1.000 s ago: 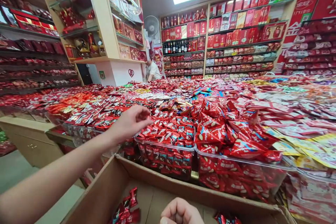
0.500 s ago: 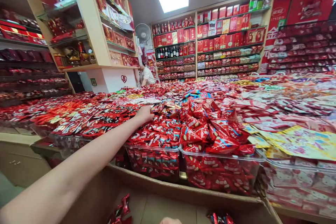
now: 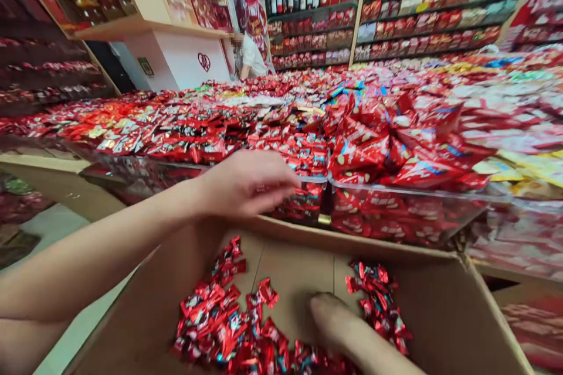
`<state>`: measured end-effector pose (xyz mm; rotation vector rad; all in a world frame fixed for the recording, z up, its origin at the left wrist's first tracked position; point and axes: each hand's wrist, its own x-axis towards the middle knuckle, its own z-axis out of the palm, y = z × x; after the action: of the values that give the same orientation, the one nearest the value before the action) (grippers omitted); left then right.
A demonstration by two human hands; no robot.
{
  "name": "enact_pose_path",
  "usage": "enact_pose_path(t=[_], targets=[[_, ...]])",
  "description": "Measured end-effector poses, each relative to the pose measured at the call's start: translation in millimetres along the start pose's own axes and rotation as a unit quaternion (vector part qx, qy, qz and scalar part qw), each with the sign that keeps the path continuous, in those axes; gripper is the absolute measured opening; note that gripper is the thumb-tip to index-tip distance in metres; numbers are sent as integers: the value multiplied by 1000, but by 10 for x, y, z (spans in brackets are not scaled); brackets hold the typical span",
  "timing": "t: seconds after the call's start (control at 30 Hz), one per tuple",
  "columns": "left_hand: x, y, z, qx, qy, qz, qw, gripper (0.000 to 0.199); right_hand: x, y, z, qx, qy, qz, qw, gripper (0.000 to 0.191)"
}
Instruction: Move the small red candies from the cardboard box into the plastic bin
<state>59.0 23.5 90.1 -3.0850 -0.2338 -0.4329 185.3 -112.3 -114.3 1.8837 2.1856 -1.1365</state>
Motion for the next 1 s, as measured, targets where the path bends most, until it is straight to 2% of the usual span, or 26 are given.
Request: enact_pose_path(t=[0.03,0.1,0.2,0.27,0.33,0.43,0.6,0.7,0.87,0.93,1.0], targets=[[-129,126,105,-3,-43,60,997,23,15,18,48,-11,-23,3,1000,26],[-365,282,357,-13,-127,82,988,20,46,41,145,-37,-68,8,997,29],[-582,314,702,-45,-253,36,966,14,66,29,261,-63,-125,0,990,29],[-624,273,826,-91,-291,-1,952,15,68,0,304,-74,-141,-3,987,23],[-619,227,859,-139,-291,-39,946,22,75,-19,324,-73,-145,-2,987,17],[-600,168,830,-161,-290,-85,940,27,110,15,320,-34,-156,-3,987,25],[-600,86,831,-165,-297,-127,932,28,189,184,248,142,-139,-7,980,18],[-599,86,852,-186,-302,-140,924,33,207,176,140,271,-95,-12,958,18],[-591,160,815,-257,-349,-167,886,53,90,-80,-169,405,-9,-53,913,26],[-582,187,789,-284,-335,-158,884,48,4,-184,-271,440,15,-71,895,28],[-573,203,769,-308,-295,-153,892,38,-71,-254,-335,472,47,-85,876,27]])
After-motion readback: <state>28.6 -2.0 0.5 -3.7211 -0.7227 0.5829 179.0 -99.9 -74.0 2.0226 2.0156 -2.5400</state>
